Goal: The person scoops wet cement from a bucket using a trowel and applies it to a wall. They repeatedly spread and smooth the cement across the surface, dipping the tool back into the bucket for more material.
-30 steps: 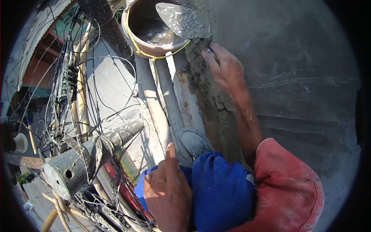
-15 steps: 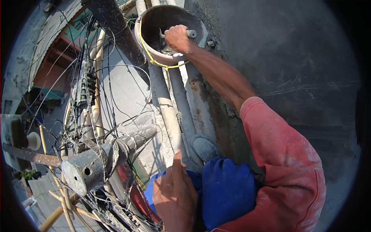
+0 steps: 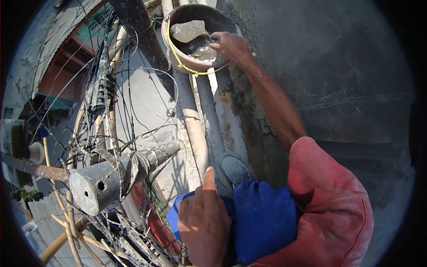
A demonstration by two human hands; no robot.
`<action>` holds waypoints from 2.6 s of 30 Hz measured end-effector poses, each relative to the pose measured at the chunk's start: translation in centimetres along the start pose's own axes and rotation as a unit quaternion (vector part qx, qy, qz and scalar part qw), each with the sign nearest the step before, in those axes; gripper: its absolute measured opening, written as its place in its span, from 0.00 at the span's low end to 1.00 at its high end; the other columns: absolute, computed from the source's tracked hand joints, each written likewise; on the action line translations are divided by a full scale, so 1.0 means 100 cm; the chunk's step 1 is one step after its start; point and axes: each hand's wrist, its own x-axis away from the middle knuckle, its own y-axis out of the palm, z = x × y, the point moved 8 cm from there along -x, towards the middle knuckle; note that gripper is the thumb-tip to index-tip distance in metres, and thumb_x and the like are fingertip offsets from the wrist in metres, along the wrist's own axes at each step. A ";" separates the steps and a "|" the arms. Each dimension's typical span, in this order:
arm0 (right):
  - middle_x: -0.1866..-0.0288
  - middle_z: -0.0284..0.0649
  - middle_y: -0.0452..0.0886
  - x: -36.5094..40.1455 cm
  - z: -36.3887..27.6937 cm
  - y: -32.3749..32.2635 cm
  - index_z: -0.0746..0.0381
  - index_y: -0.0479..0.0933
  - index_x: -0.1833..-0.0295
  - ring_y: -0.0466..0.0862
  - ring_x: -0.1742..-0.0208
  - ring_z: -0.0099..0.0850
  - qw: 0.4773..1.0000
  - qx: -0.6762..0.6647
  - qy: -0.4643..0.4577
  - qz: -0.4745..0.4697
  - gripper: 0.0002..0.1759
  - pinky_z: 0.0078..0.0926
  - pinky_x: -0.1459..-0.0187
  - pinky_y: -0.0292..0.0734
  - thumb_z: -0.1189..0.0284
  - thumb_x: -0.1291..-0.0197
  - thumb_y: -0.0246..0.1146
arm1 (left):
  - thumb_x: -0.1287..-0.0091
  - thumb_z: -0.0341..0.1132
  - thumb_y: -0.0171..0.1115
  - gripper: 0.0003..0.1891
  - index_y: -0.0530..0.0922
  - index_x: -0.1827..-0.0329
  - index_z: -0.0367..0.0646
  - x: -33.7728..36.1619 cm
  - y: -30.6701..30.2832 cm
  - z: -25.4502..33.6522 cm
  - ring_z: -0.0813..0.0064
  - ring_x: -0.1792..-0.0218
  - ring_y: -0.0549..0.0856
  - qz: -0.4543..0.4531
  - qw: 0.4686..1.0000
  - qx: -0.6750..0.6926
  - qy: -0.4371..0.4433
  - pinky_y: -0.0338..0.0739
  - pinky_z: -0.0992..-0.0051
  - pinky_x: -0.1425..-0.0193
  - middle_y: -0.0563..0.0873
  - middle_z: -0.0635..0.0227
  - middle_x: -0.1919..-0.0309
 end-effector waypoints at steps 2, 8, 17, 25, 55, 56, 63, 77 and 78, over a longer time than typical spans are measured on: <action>0.52 0.47 0.83 0.019 0.006 -0.012 0.49 0.78 0.43 0.82 0.48 0.45 0.999 -0.037 0.027 0.023 0.22 0.41 0.48 0.75 0.56 0.43 0.62 | 0.33 0.29 0.54 0.16 0.76 0.42 0.43 0.000 0.002 -0.002 0.59 0.65 0.81 -0.013 1.000 0.008 -0.001 0.73 0.64 0.57 0.86 0.63 0.69; 0.52 0.46 0.83 0.102 0.038 -0.034 0.55 0.77 0.44 0.82 0.50 0.46 0.968 -0.192 0.074 0.141 0.25 0.41 0.49 0.74 0.52 0.43 0.63 | 0.31 0.30 0.51 0.17 0.75 0.40 0.47 0.003 0.009 -0.004 0.60 0.63 0.83 -0.037 0.999 -0.012 0.012 0.74 0.65 0.56 0.86 0.62 0.67; 0.77 0.28 0.72 0.289 0.093 0.025 0.63 0.75 0.62 0.70 0.79 0.16 0.881 -0.361 0.278 0.125 0.13 0.16 0.77 0.64 0.63 0.38 0.65 | 0.30 0.29 0.49 0.15 0.75 0.41 0.44 -0.006 0.009 -0.003 0.65 0.67 0.85 -0.008 1.000 0.007 0.015 0.76 0.67 0.64 0.86 0.59 0.67; 0.79 0.31 0.74 0.430 0.118 0.086 0.63 0.74 0.65 0.72 0.81 0.18 0.801 -0.388 0.455 -0.031 0.13 0.19 0.81 0.67 0.63 0.39 0.64 | 0.29 0.28 0.48 0.16 0.74 0.40 0.42 -0.005 0.008 -0.001 0.66 0.71 0.86 -0.022 0.996 0.080 -0.022 0.76 0.69 0.67 0.86 0.58 0.68; 0.75 0.35 0.72 0.439 0.133 0.086 0.62 0.67 0.63 0.74 0.81 0.24 0.780 -0.277 0.503 -0.251 0.15 0.26 0.81 0.72 0.61 0.34 0.57 | 0.29 0.29 0.48 0.16 0.74 0.40 0.43 -0.006 0.010 -0.004 0.68 0.72 0.86 -0.020 0.997 0.073 -0.034 0.77 0.69 0.67 0.86 0.60 0.69; 0.74 0.35 0.72 0.438 0.135 0.092 0.62 0.67 0.63 0.73 0.80 0.22 0.778 -0.276 0.507 -0.250 0.14 0.25 0.81 0.71 0.62 0.34 0.57 | 0.29 0.28 0.48 0.17 0.74 0.39 0.43 -0.006 0.010 -0.004 0.69 0.72 0.85 -0.022 0.997 0.064 -0.022 0.77 0.69 0.67 0.86 0.59 0.69; 0.74 0.36 0.71 0.408 0.121 0.094 0.63 0.67 0.59 0.73 0.81 0.24 0.755 -0.357 0.534 -0.136 0.15 0.26 0.83 0.71 0.62 0.33 0.56 | 0.29 0.26 0.46 0.19 0.72 0.36 0.41 0.003 0.011 0.012 0.75 0.72 0.83 0.011 0.996 0.072 0.054 0.75 0.75 0.65 0.84 0.60 0.70; 0.59 0.61 0.78 0.433 0.103 0.094 0.70 0.66 0.47 0.80 0.55 0.55 0.830 -0.281 0.444 -0.184 0.27 0.46 0.53 0.72 0.54 0.34 0.53 | 0.25 0.33 0.44 0.19 0.69 0.33 0.43 0.002 0.017 -0.004 0.81 0.70 0.79 -0.032 0.993 0.066 -0.088 0.73 0.80 0.64 0.84 0.65 0.68; 0.62 0.58 0.79 0.425 0.103 0.091 0.70 0.66 0.47 0.82 0.61 0.51 0.856 -0.252 0.420 -0.165 0.27 0.44 0.58 0.75 0.55 0.34 0.54 | 0.25 0.34 0.45 0.19 0.69 0.33 0.43 0.002 0.017 -0.002 0.81 0.70 0.79 -0.027 0.995 0.064 -0.076 0.73 0.80 0.64 0.84 0.65 0.68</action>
